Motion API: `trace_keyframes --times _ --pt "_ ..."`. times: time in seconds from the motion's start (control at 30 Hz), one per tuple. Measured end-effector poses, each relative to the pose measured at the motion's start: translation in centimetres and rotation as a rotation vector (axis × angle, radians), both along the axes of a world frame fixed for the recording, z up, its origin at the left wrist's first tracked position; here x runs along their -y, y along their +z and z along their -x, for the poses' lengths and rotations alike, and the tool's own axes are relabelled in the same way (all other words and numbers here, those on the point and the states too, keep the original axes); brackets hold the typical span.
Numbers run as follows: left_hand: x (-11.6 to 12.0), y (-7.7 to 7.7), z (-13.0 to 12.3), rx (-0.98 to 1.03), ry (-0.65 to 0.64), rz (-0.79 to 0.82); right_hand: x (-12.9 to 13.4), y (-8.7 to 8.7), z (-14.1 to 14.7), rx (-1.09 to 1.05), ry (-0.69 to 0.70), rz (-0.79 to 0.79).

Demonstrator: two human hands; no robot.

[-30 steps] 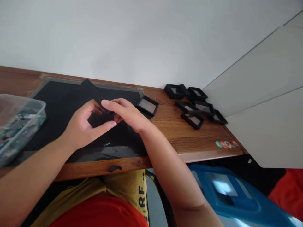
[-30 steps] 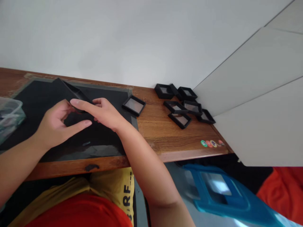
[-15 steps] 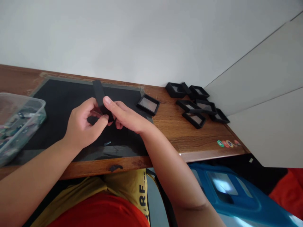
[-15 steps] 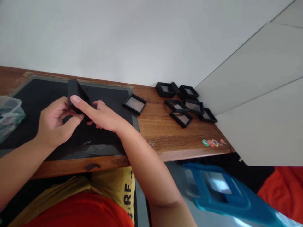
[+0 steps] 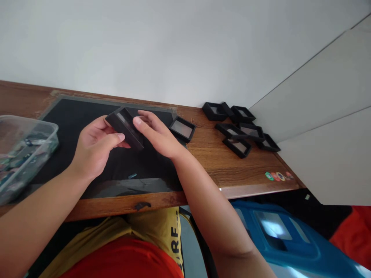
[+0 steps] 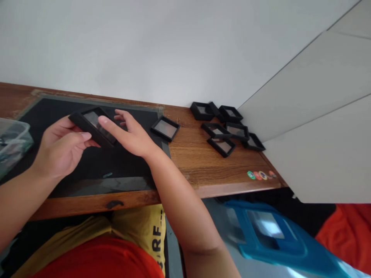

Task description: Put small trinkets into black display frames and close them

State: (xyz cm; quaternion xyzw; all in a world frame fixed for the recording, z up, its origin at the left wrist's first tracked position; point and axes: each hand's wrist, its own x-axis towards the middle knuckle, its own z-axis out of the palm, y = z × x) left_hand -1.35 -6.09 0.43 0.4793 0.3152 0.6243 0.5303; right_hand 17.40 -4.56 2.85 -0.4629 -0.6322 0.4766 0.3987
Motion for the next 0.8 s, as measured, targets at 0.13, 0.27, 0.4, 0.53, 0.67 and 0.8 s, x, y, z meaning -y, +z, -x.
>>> trace_keyframes --times 0.13,0.27,0.4,0.53,0.67,0.8 --pt "0.0 0.0 -0.1 -0.015 -0.03 0.0 0.0 -0.3 0.2 -0.077 0.138 -0.037" --pt "-0.1 -0.3 0.0 -0.018 -0.063 -0.008 -0.1 -0.2 0.1 -0.101 0.143 -0.001" --pt "-0.3 -0.6 0.1 -0.032 -0.075 -0.035 -0.3 -0.2 0.0 -0.09 0.13 0.018" --pt "-0.2 -0.8 0.0 -0.06 -0.045 -0.031 -0.4 -0.2 -0.1 -0.074 0.123 0.03" --pt "-0.1 -0.9 -0.1 -0.089 -0.026 -0.007 -0.3 -0.3 -0.1 -0.065 0.125 0.048" --pt "-0.4 -1.1 -0.2 -0.1 -0.023 0.004 -0.4 -0.4 0.1 -0.053 0.094 0.071"
